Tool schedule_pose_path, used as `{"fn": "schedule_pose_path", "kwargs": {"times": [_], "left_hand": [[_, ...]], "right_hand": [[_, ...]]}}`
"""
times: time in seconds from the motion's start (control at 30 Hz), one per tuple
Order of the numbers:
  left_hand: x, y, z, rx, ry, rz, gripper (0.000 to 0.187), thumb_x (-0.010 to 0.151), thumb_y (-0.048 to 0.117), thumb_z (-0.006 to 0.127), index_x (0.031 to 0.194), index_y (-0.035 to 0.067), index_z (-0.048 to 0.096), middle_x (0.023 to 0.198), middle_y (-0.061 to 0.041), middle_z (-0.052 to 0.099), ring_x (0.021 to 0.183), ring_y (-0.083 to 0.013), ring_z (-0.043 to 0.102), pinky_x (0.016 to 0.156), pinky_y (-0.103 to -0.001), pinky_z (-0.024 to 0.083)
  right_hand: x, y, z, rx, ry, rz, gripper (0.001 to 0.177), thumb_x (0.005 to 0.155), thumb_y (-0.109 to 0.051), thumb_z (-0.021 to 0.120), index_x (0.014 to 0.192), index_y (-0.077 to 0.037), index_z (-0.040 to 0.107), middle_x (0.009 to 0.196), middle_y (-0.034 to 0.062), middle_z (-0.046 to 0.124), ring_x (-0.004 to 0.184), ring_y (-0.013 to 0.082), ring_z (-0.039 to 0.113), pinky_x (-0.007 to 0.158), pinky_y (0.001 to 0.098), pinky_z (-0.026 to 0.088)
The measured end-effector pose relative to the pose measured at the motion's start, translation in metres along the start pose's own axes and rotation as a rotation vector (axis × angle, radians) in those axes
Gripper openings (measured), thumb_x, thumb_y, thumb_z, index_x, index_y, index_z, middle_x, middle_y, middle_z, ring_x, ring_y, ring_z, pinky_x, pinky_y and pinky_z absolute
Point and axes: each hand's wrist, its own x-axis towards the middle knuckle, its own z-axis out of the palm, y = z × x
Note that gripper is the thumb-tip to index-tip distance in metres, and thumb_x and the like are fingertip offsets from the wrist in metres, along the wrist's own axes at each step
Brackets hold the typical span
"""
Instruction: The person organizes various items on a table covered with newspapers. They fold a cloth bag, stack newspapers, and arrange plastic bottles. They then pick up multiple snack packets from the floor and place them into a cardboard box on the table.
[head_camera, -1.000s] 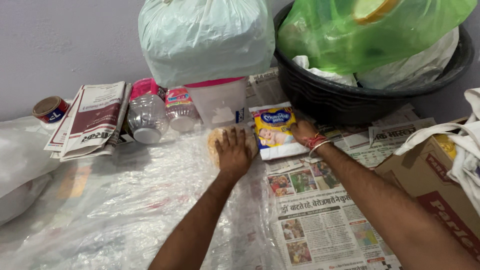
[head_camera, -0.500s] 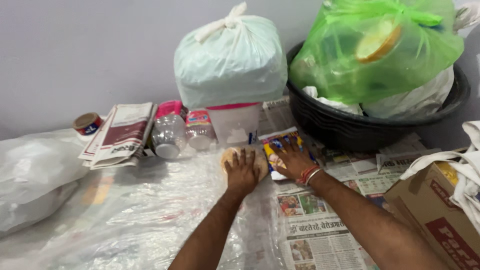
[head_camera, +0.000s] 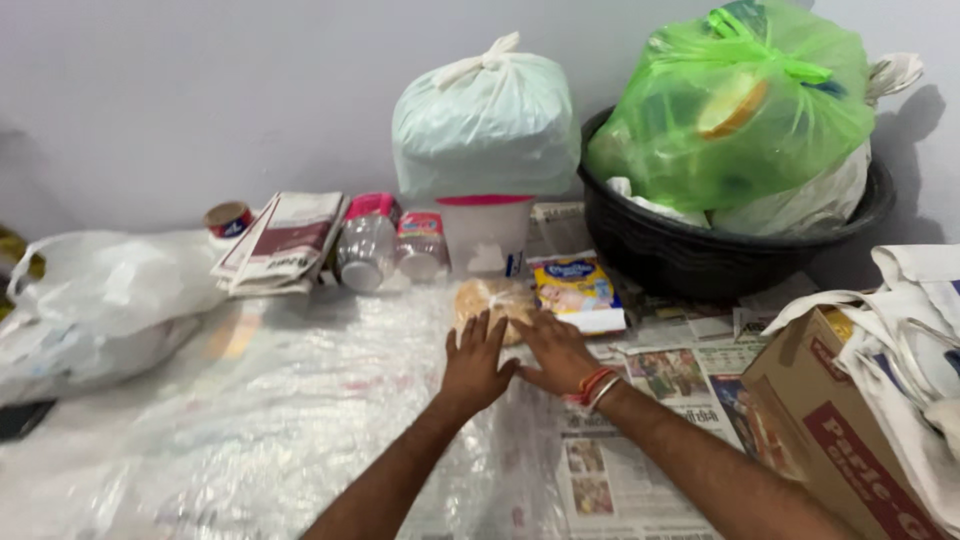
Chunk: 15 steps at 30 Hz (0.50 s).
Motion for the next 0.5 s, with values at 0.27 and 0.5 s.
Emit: {"fn": "schedule_pose_path", "kwargs": {"times": [0.27,0.5], "left_hand": [[-0.124,0.012,-0.058,0.027,0.164,-0.188,0.069,0.092,0.041,0.067,0.152,0.016,0.043,0.159,-0.022,0.037,0.145,-0.0429,0.034,0.114,-0.068,0.021],[-0.254,0.026,-0.111,0.070,0.300,-0.537,0.066,0.094,0.036,0.066,0.153,0.015,0.043,0.157,-0.023,0.042,0.143,-0.0421,0.040,0.114,-0.067,0.025]], "right_hand": [[-0.024,-0.104,0.016,0.120,-0.007,-0.306,0.074,0.079,-0.033,0.078,0.140,-0.004,0.048,0.151,0.0235,0.044,0.141,0.0429,0.040,0.109,0.0555,0.037],[-0.030,-0.212,0.037,0.230,-0.085,-0.647,0.072,0.077,-0.031,0.079,0.139,-0.007,0.051,0.149,0.0205,0.046,0.138,0.0422,0.043,0.107,0.0555,0.039]]}}
